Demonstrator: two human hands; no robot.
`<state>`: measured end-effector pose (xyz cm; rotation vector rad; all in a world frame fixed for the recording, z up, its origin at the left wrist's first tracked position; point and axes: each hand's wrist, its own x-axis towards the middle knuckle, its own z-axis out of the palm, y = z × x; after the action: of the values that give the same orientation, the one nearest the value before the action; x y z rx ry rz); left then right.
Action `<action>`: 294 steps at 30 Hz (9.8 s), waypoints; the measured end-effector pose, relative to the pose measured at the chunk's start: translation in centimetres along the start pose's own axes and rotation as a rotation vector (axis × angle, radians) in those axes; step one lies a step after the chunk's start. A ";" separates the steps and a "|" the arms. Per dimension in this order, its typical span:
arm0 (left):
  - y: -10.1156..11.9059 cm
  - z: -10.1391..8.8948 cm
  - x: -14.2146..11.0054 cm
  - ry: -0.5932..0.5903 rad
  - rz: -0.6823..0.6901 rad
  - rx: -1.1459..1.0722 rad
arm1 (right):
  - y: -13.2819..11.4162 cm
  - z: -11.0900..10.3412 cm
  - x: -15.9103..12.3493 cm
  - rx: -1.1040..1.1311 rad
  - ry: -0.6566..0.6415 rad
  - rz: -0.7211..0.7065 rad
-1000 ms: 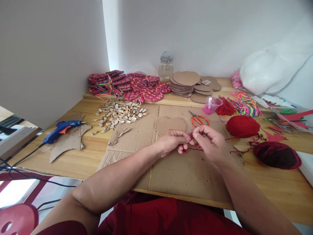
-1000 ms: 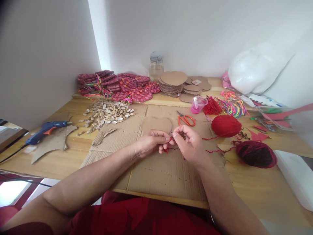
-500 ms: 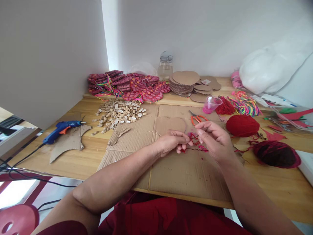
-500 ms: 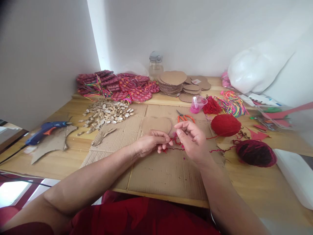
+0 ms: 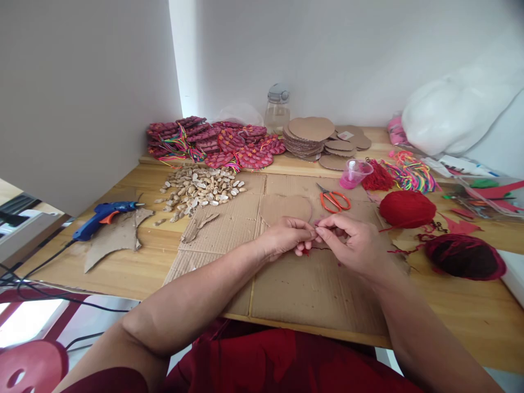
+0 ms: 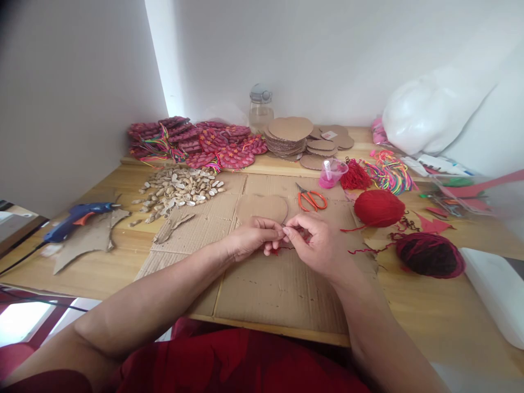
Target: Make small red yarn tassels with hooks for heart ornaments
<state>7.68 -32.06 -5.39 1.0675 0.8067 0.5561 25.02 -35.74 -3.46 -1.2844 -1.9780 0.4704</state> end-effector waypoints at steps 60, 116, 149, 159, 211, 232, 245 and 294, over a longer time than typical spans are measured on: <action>0.9 -0.8 0.3 0.292 0.165 -0.015 | -0.2 2.3 -0.5 -0.040 0.144 -0.059; 1.5 -1.4 -0.4 -0.047 0.093 0.055 | 1.0 1.8 0.3 0.564 0.020 0.325; 2.0 -1.2 -0.8 -0.012 0.005 0.208 | 1.0 1.3 -0.4 0.213 0.004 0.227; 1.9 -1.4 -0.7 -0.012 0.025 0.313 | 1.1 0.6 0.1 0.300 -0.123 0.191; 2.1 -0.8 -0.3 0.363 0.164 -0.013 | 0.9 1.7 -0.4 0.207 -0.296 0.303; 1.6 -1.4 0.1 0.380 0.232 -0.251 | -0.2 2.8 -0.5 -0.035 -0.322 0.118; 1.6 -1.3 0.1 0.228 0.239 -0.364 | -0.3 1.6 0.8 0.369 -0.004 0.339; 1.1 -2.3 0.9 0.405 0.317 0.069 | -0.9 3.8 2.5 -0.209 0.262 0.007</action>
<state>6.33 -29.77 -5.25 1.1726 1.0203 1.0427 21.04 -33.61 -4.49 -1.4031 -1.8361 0.0921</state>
